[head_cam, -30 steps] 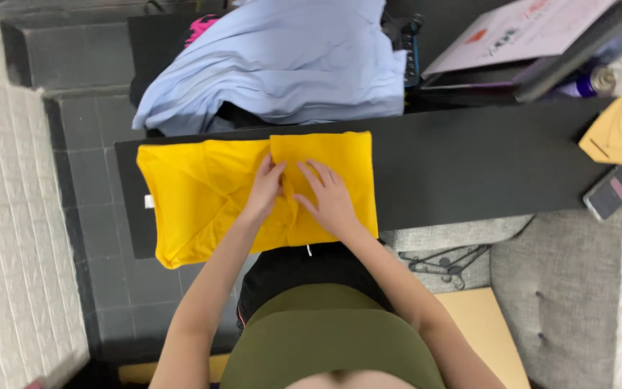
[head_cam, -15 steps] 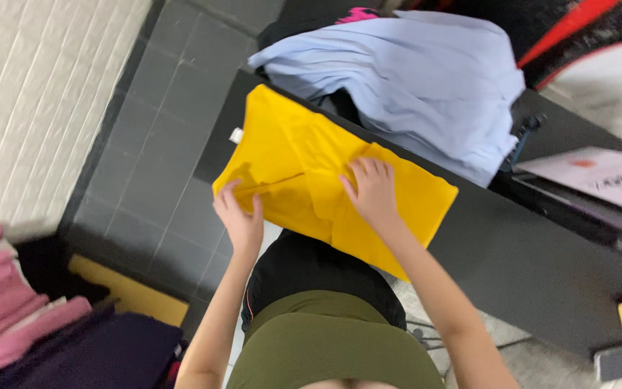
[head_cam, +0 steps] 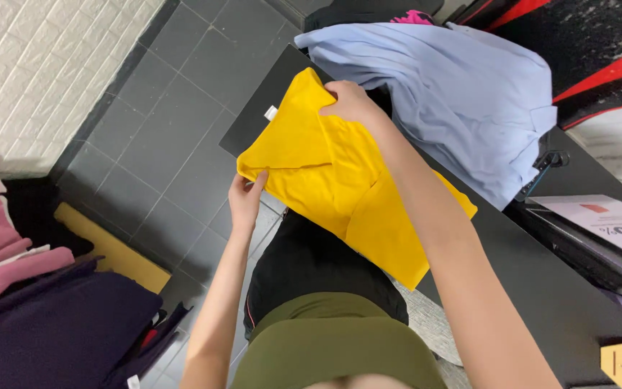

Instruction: Removing shirts from hangers, folding them on a table, and placing them into a cardboard box.

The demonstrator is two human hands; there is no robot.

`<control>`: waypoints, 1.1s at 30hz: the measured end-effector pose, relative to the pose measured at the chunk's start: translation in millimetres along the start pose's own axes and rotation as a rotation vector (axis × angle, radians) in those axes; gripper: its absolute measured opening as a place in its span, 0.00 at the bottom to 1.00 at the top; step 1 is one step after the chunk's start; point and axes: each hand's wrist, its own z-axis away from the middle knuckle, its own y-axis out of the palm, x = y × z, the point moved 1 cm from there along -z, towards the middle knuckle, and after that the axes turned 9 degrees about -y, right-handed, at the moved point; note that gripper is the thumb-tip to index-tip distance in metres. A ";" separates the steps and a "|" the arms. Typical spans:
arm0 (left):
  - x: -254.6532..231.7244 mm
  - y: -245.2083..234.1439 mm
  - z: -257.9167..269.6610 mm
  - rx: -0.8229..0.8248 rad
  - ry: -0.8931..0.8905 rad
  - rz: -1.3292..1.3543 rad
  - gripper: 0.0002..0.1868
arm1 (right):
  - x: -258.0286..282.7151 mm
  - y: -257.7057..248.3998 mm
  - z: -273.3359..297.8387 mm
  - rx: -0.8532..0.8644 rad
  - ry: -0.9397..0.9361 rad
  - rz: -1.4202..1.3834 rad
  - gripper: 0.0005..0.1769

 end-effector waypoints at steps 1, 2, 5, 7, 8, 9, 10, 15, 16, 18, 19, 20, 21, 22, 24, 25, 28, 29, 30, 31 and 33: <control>-6.7 1.0 8.4 0.039 0.047 0.018 0.24 | 10.0 -13.7 3.4 0.053 -0.052 -0.089 0.27; -15.2 3.3 15.0 0.082 0.097 0.035 0.21 | 18.9 -29.7 6.4 0.099 -0.103 -0.177 0.25; -72.1 7.5 69.1 0.175 0.523 -0.103 0.16 | -1.7 -65.2 23.1 0.011 -0.354 -0.363 0.19; -73.7 15.4 93.0 0.304 0.691 -0.234 0.12 | 20.9 -125.2 74.4 0.041 -0.383 -0.327 0.12; -74.0 20.1 106.7 0.411 0.853 -0.352 0.07 | 32.8 -154.7 103.8 0.095 -0.425 -0.289 0.11; -74.5 33.4 117.5 0.445 0.865 -0.356 0.07 | 21.3 -166.5 129.6 0.068 -0.401 -0.287 0.11; -74.3 45.8 130.4 0.606 0.932 -0.386 0.09 | 11.7 -177.0 156.5 0.016 -0.403 -0.293 0.09; -44.4 125.3 184.8 1.050 1.018 -0.497 0.15 | -27.3 -190.5 291.8 -0.178 -0.257 -0.392 0.15; -32.0 139.7 190.5 1.135 1.054 -0.604 0.18 | -38.4 -182.7 313.9 -0.218 -0.197 -0.412 0.17; -10.4 164.2 197.1 1.248 1.104 -0.717 0.20 | -65.9 -159.2 351.2 -0.286 -0.118 -0.430 0.19; -1.2 175.0 197.7 1.285 1.145 -0.802 0.20 | -82.6 -143.8 365.8 -0.307 -0.086 -0.432 0.23; 8.7 185.1 198.7 1.317 1.183 -0.887 0.20 | -99.3 -127.5 379.1 -0.322 -0.056 -0.437 0.28; 18.8 192.0 195.0 1.343 1.193 -0.891 0.20 | -113.1 -110.7 385.4 -0.344 -0.039 -0.437 0.28; 30.6 198.1 191.8 1.368 1.168 -1.007 0.21 | -126.7 -93.5 390.6 -0.405 -0.021 -0.414 0.28; 39.9 206.1 188.7 1.401 1.145 -1.130 0.21 | -134.5 -74.4 399.0 -0.476 0.005 -0.392 0.28; 37.2 208.4 188.9 1.424 1.136 -1.158 0.22 | -129.6 -72.8 402.1 -0.462 0.149 -0.269 0.26; 36.1 217.1 171.2 1.379 1.202 -1.064 0.23 | -108.7 -56.6 407.2 -0.540 0.294 0.096 0.24; 35.8 221.8 161.9 1.306 1.273 -0.932 0.23 | -100.7 -51.0 408.8 -0.625 0.293 0.348 0.24; 21.8 230.7 145.1 1.315 1.277 -0.935 0.23 | -64.7 -46.5 406.0 -0.631 0.301 0.348 0.24; 5.7 239.2 128.9 1.177 1.456 -0.786 0.22 | -29.2 -42.6 403.2 -0.745 0.313 0.148 0.22; -19.4 254.9 96.5 1.030 1.619 -0.631 0.23 | 1.7 0.1 399.1 -0.857 0.321 -0.055 0.21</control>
